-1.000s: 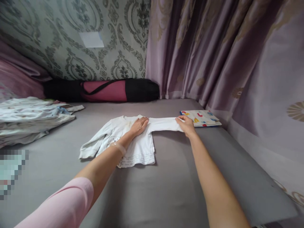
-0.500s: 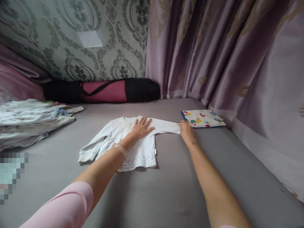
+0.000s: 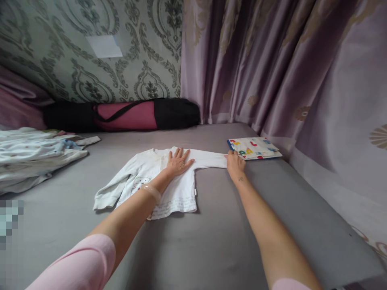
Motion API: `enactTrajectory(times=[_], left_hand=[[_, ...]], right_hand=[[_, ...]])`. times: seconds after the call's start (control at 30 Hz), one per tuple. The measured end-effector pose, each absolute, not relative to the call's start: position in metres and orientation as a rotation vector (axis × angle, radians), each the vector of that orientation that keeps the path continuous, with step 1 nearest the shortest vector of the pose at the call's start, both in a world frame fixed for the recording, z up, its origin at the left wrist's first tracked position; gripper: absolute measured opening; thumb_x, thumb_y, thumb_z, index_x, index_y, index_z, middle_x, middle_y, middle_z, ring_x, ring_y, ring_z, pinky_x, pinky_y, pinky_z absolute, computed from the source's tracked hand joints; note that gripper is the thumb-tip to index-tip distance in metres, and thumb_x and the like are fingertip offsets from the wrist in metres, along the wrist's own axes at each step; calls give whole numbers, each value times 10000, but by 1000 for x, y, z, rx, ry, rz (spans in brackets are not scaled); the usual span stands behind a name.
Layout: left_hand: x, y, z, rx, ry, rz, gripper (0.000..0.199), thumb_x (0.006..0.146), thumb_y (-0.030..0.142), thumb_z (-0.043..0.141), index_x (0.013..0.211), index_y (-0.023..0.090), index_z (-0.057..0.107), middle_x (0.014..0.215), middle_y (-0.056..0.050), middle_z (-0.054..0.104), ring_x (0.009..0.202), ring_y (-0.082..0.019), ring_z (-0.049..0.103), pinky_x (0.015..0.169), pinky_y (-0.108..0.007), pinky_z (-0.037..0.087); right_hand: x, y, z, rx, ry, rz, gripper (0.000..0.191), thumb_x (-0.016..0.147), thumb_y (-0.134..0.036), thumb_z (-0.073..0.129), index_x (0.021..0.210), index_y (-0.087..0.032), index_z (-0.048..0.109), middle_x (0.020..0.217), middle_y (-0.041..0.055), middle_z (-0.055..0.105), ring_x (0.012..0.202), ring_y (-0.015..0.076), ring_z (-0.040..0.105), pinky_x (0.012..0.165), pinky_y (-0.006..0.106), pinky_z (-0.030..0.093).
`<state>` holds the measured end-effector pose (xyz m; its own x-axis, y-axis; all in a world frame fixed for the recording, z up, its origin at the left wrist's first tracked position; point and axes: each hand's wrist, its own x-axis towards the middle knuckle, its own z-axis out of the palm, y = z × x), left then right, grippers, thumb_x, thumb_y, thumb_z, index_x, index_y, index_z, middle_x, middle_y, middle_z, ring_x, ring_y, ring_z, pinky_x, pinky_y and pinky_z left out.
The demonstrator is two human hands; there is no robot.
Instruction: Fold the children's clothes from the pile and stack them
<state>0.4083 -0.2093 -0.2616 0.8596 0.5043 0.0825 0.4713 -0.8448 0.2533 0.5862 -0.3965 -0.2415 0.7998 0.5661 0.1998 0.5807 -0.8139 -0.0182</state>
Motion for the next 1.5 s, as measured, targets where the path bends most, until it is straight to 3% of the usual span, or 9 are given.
enactTrajectory(times=[0.2, 0.3, 0.4, 0.5, 0.67, 0.97, 1.17, 1.37, 1.5], left_hand=[[410, -207, -263, 2788, 758, 224, 720, 886, 676, 310, 1453, 235, 347, 1542, -167, 282, 1432, -349, 202, 1114, -629, 90], [412, -206, -264, 2769, 776, 231, 719, 872, 680, 344, 1446, 248, 363, 1538, -161, 296, 1428, -347, 211, 1112, -631, 96], [412, -205, -266, 2780, 784, 222, 644, 897, 593, 372, 1453, 268, 352, 1540, -140, 302, 1427, -336, 224, 1116, -623, 109], [412, -204, -269, 2823, 782, 214, 565, 932, 446, 358, 1472, 283, 320, 1552, -121, 282, 1432, -315, 225, 1122, -611, 118], [413, -205, -268, 2788, 800, 229, 577, 956, 511, 261, 1465, 252, 345, 1541, -139, 300, 1428, -325, 230, 1119, -616, 111], [410, -205, -267, 2805, 742, 259, 597, 950, 543, 263, 1454, 239, 360, 1533, -137, 317, 1418, -336, 238, 1117, -602, 137], [411, -206, -267, 2797, 759, 224, 609, 953, 543, 252, 1465, 225, 341, 1539, -154, 296, 1426, -337, 226, 1119, -609, 120], [409, -199, -258, 2709, 708, 120, 617, 940, 553, 299, 1460, 222, 326, 1560, -146, 246, 1448, -319, 171, 1133, -599, 86], [397, -195, -239, 2628, 634, 72, 595, 944, 472, 362, 1462, 187, 300, 1564, -165, 221, 1458, -277, 155, 1151, -553, 106]], right_hand=[[579, -380, -225, -2900, -1092, -442, 414, 944, -144, 285, 1091, -77, 666, 1105, 248, 604, 1111, 373, 513, 900, 504, 372], [555, -356, -221, -2754, -1234, -346, 452, 929, -122, 262, 1164, -88, 647, 1198, 247, 584, 1203, 380, 450, 970, 529, 319], [518, -333, -232, -2433, -1647, -127, 473, 961, -202, 243, 1321, -143, 543, 1375, 158, 515, 1307, 295, 396, 1077, 464, 268], [496, -323, -249, -2290, -1766, 53, 533, 990, -352, 217, 1458, -139, 360, 1522, 113, 347, 1414, 234, 265, 1141, 417, 201], [519, -340, -261, -2449, -1665, 159, 613, 989, -445, 170, 1501, -121, 267, 1566, 124, 233, 1447, 243, 174, 1166, 449, 126], [582, -400, -258, -2758, -1528, -17, 574, 983, -389, 179, 1485, -147, 316, 1533, 122, 320, 1419, 266, 250, 1141, 521, 148], [594, -419, -265, -2813, -1428, -141, 573, 962, -303, 209, 1458, -49, 347, 1515, 162, 343, 1399, 257, 292, 1153, 435, 176], [591, -417, -266, -2833, -1365, -142, 571, 966, -304, 184, 1459, -68, 347, 1520, 135, 342, 1407, 241, 280, 1152, 422, 197], [591, -416, -264, -2858, -1374, -128, 571, 963, -295, 183, 1459, -64, 345, 1518, 143, 343, 1401, 252, 294, 1145, 434, 215]])
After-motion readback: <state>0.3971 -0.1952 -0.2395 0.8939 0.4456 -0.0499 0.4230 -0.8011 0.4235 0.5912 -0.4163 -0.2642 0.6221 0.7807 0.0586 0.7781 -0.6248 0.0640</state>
